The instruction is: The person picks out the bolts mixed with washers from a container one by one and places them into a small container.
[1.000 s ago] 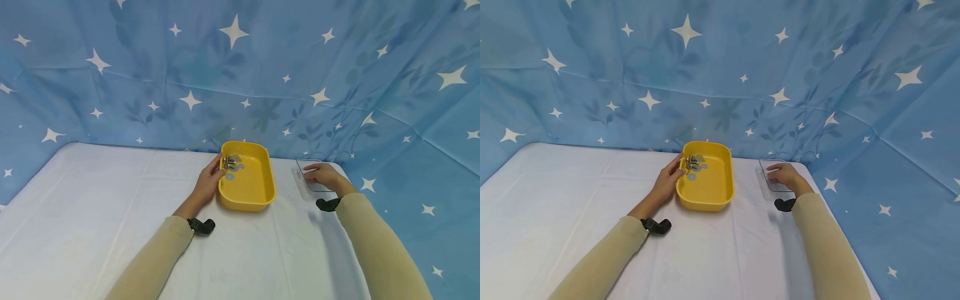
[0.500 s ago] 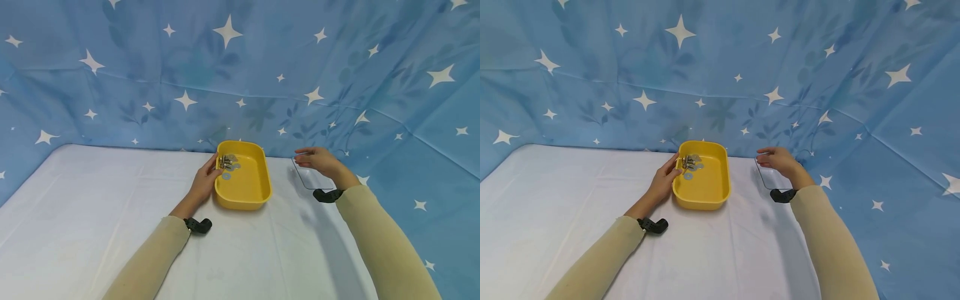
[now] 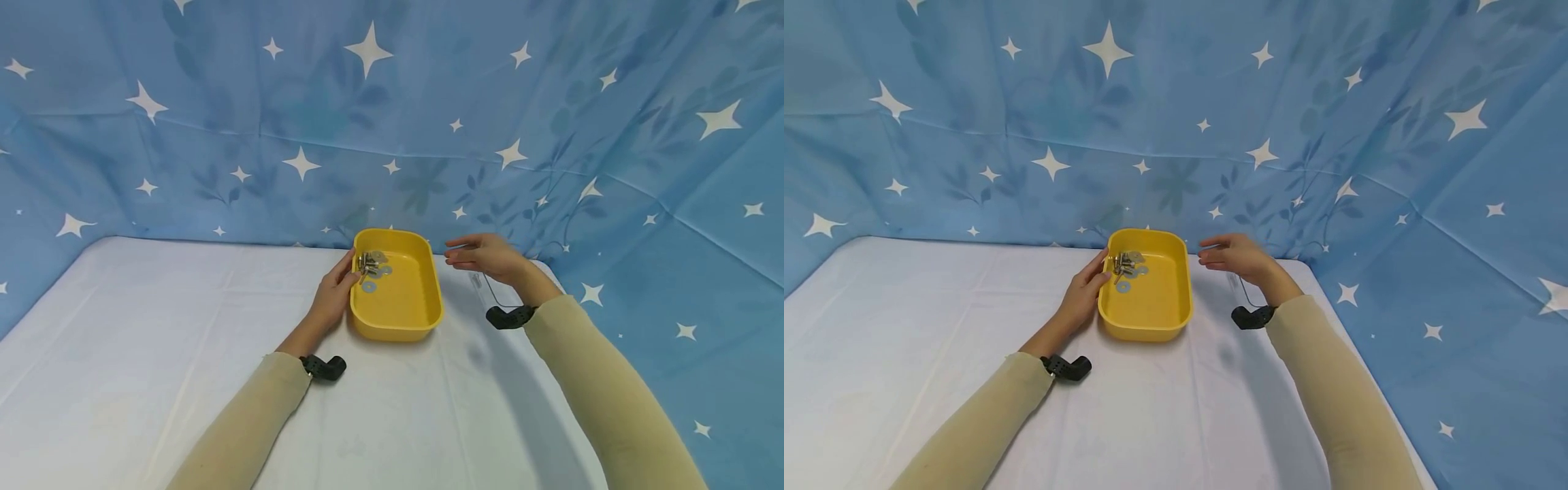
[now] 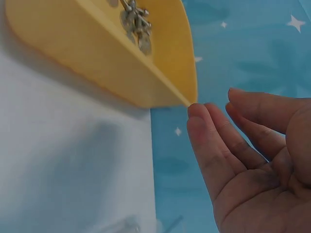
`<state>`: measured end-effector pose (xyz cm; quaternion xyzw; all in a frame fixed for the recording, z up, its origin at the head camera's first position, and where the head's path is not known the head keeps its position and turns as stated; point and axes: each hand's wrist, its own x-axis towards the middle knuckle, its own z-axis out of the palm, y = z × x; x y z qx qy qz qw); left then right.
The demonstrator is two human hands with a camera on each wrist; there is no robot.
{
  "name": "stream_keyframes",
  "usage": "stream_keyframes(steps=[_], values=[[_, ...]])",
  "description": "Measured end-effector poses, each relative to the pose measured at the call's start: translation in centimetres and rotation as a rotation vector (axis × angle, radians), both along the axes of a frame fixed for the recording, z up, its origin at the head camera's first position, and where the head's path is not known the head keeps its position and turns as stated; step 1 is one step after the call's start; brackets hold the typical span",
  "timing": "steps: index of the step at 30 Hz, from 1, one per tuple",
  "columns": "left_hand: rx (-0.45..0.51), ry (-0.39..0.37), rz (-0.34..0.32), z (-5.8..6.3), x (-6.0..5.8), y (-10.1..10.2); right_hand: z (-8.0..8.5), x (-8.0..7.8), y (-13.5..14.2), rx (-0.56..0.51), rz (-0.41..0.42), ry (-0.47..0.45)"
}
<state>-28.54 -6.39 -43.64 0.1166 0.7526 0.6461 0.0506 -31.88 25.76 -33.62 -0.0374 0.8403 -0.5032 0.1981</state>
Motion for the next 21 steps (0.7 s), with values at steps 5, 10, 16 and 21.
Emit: stream_keyframes(steps=[5, 10, 16, 21], values=[[-0.004, -0.001, -0.002, 0.6, 0.4, 0.0, -0.9, -0.6, -1.9, -0.049, 0.0, -0.025], [0.004, -0.003, -0.006, 0.8, 0.6, 0.0, -1.8, -1.2, -3.7, -0.054, 0.004, -0.048], [0.006, 0.009, -0.014, 0.9, 0.6, 0.0, -2.4, -1.6, -5.7, -0.056, 0.026, -0.063], [0.018, 0.011, -0.014, -0.3, -0.4, 0.0, -3.1, -1.9, -7.4, -0.086, 0.042, -0.082]])
